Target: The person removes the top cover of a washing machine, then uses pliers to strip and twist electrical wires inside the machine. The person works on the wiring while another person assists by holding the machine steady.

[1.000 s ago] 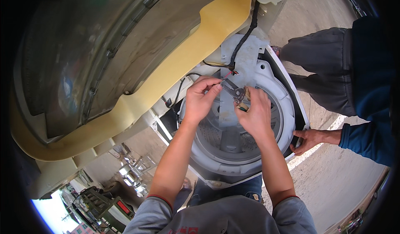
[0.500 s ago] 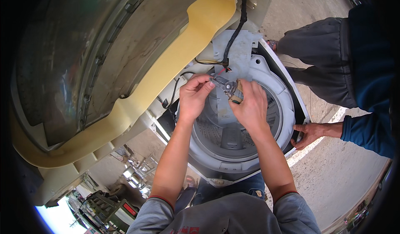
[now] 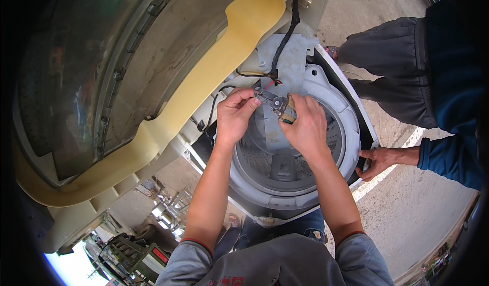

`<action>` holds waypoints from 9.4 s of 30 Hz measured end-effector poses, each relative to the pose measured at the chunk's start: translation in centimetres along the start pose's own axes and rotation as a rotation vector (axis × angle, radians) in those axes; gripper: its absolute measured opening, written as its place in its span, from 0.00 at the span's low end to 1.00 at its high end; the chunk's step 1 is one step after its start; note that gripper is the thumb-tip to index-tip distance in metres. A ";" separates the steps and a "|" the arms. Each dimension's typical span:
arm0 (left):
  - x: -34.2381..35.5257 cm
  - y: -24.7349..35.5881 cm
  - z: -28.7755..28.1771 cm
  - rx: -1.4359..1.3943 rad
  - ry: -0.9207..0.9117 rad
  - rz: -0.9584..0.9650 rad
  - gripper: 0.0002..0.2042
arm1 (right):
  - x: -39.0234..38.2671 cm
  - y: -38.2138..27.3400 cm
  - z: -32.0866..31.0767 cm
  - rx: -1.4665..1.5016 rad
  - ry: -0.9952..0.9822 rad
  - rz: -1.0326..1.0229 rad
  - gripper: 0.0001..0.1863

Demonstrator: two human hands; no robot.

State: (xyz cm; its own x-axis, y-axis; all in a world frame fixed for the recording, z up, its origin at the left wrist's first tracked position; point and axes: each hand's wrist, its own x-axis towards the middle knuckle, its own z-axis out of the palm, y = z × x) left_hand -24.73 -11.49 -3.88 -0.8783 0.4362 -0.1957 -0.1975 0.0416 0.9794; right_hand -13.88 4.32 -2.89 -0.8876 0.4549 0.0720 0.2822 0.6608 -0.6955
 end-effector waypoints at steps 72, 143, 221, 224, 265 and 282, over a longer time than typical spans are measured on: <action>4.0 1.5 3.5 0.396 -0.067 -0.199 0.11 | 3.6 -0.7 4.9 0.888 0.177 0.487 0.15; 4.0 1.3 2.8 0.502 -0.136 -0.193 0.11 | 1.3 3.6 -1.0 0.010 -0.067 0.006 0.31; 3.9 2.5 3.7 0.871 -0.279 0.205 0.21 | 0.3 2.3 0.7 0.578 -0.100 0.416 0.25; 4.2 2.5 4.0 0.898 -0.271 0.154 0.23 | 0.0 1.8 1.2 0.547 -0.042 0.437 0.25; -43.6 0.1 -11.5 0.835 0.017 -0.368 0.25 | -51.8 17.5 -14.9 0.110 -0.455 0.713 0.46; -71.9 -20.9 -21.5 0.571 0.350 -0.991 0.31 | -38.6 -1.0 -6.5 0.177 -0.609 0.208 0.39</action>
State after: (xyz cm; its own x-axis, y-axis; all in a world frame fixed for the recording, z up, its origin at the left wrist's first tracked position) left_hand 33.21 -63.11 -11.38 -0.5414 -0.2759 -0.7942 -0.7114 0.6537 0.2579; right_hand 22.49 -9.96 -0.33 -0.8826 0.1098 -0.4570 0.4522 0.4638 -0.7619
